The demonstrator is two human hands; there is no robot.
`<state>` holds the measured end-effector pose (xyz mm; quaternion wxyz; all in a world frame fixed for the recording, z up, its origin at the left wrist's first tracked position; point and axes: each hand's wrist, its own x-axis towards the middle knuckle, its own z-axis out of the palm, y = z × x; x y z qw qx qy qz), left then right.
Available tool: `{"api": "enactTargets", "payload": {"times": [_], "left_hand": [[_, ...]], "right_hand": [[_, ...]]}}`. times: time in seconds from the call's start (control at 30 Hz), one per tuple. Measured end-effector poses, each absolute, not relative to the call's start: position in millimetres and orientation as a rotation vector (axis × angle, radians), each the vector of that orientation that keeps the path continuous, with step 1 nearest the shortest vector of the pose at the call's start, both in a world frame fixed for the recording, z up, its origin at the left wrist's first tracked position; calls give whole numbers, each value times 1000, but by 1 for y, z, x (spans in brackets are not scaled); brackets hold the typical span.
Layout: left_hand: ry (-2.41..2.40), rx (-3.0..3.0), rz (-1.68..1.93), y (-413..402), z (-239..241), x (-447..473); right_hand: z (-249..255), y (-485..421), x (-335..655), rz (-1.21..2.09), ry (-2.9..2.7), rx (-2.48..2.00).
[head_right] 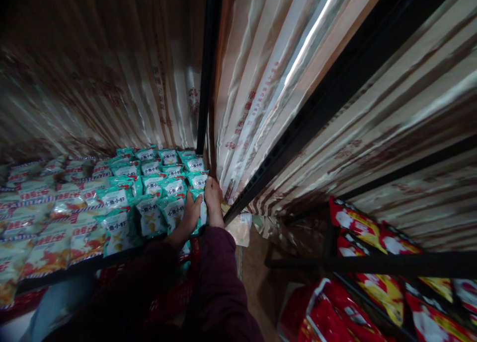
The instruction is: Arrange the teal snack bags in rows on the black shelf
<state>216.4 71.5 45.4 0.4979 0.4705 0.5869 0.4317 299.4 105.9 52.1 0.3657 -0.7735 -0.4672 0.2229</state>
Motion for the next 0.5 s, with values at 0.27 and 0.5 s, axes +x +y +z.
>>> {"api": "enactTargets", "payload": {"times": [0.27,0.5], "left_hand": [[1467,1130,1028,69,47,220],[1396,1115,1041,65,43,215]], "right_hand": [[40,92,292,156,-1073,-1815],[43,50,270,21,-1177,-1697]]}}
